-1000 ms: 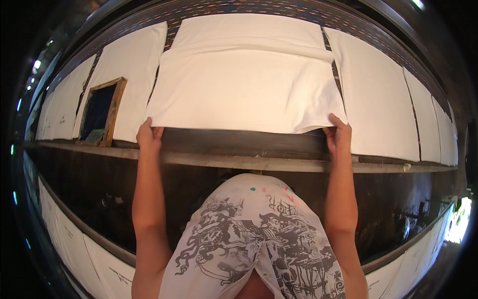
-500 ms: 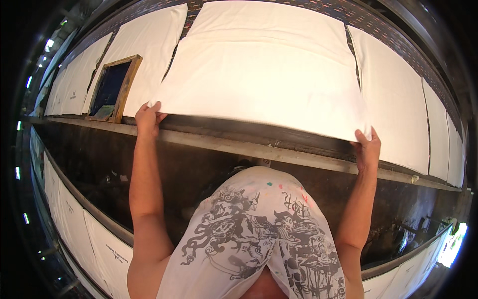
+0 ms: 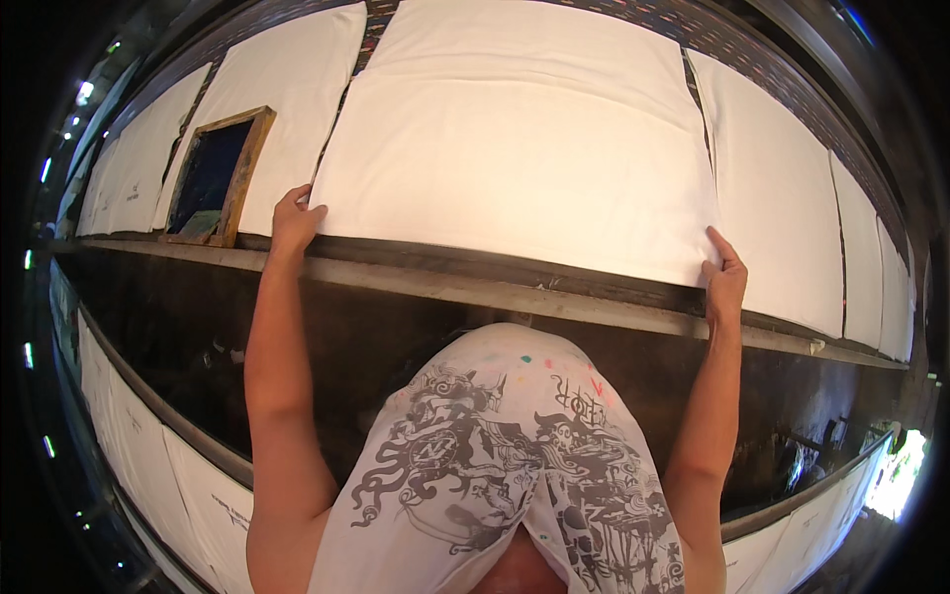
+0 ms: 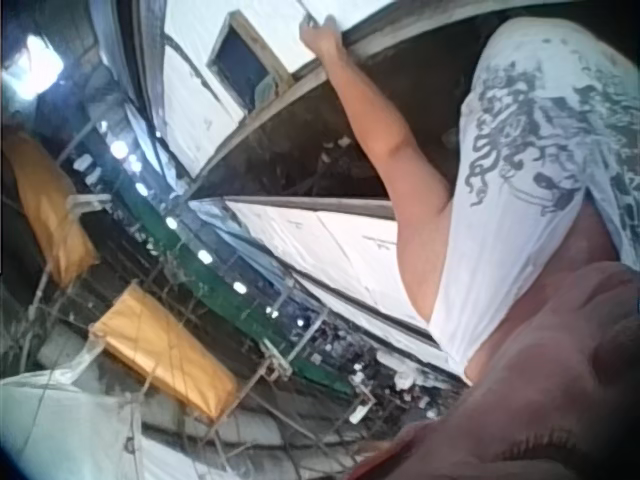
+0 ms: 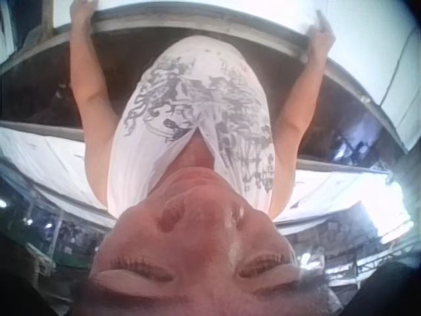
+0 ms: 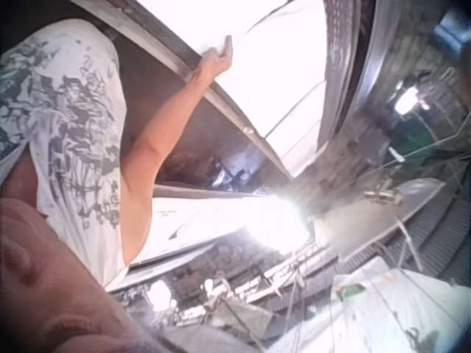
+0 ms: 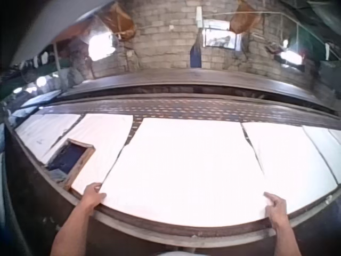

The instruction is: The person performs screen printing on white t-shirts. They align a screen printing frame on each shirt, pull a squeegee across the screen to apply ink, lift the frame, and then move to the next shirt. The process is repeated for multiple shirts.

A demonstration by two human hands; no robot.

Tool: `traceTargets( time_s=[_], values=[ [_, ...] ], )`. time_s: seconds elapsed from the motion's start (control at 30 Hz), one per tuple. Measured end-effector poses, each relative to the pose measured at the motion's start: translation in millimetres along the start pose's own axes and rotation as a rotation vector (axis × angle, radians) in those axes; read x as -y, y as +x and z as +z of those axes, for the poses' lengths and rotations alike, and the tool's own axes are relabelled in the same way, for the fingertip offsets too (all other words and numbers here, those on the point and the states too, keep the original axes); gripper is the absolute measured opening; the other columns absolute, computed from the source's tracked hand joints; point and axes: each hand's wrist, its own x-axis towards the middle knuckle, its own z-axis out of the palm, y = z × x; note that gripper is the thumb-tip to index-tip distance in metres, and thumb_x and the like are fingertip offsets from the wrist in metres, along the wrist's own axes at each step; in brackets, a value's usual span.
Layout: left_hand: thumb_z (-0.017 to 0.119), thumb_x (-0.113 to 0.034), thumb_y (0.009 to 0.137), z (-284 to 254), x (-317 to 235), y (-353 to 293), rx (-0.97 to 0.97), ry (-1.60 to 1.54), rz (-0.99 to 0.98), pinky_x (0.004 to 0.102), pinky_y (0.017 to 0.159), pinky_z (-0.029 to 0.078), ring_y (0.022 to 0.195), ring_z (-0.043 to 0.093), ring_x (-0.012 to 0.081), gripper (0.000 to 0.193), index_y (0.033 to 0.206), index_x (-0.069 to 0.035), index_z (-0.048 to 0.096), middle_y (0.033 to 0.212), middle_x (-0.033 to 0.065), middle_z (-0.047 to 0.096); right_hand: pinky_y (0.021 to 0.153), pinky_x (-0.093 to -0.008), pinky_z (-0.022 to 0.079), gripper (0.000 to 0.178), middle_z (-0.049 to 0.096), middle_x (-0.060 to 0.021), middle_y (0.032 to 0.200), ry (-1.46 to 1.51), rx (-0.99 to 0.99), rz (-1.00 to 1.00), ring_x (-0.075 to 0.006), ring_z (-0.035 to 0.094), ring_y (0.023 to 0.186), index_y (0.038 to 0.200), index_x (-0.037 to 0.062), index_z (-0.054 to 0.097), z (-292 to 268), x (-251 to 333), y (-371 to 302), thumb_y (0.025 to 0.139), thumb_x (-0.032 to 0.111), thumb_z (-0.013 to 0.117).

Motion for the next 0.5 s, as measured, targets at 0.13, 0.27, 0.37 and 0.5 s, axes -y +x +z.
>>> traceTargets(
  time_s=[0.13, 0.27, 0.37, 0.5],
  values=[
    [0.087, -0.005, 0.091, 2.6, 1.9, -8.9, 0.009, -0.076, -0.009, 0.0341, 0.084, 0.060, 0.087, 0.073, 0.0167, 0.068, 0.156, 0.000, 0.070, 0.099, 0.0060, 0.078, 0.120, -0.0326, 0.050, 0.068, 0.077, -0.0147, 0.152, -0.075, -0.069, -0.078, -0.0233, 0.072, 0.136, 0.154, 0.0024, 0.076, 1.3, -1.5, 3.9, 0.090, -0.013, 0.057],
    [0.087, -0.004, 0.093, 2.7, 6.4, -5.9, 0.012, -0.092, -0.010, 0.0331, 0.082, 0.060, 0.085, 0.072, 0.0156, 0.065, 0.155, 0.000, 0.070, 0.097, 0.0043, 0.076, 0.119, -0.0331, 0.051, 0.066, 0.080, -0.0139, 0.147, -0.229, -0.066, -0.020, -0.0225, 0.074, 0.132, 0.151, 0.0032, 0.078, 2.2, -21.6, 5.0, 0.090, -0.011, 0.057],
    [0.088, -0.005, 0.092, -0.7, 12.1, -5.4, 0.020, -0.066, 0.027, 0.0325, 0.080, 0.060, 0.081, 0.071, 0.0137, 0.063, 0.153, 0.000, 0.072, 0.093, 0.0029, 0.075, 0.116, -0.0329, 0.052, 0.065, 0.081, -0.0144, 0.143, -0.282, -0.073, -0.043, -0.0228, 0.074, 0.131, 0.150, 0.0024, 0.078, 7.2, -19.3, 0.4, 0.090, -0.011, 0.057],
    [0.087, -0.007, 0.094, 5.1, -8.8, -14.7, -0.062, 0.201, 0.170, 0.0417, 0.100, 0.059, 0.110, 0.073, 0.0271, 0.072, 0.162, 0.000, 0.063, 0.121, 0.0145, 0.076, 0.116, -0.0326, 0.052, 0.064, 0.081, -0.0155, 0.144, -0.279, -0.078, -0.032, -0.0234, 0.074, 0.132, 0.150, 0.0018, 0.077, 1.9, -16.0, -2.0, 0.090, -0.010, 0.057]
  ],
)
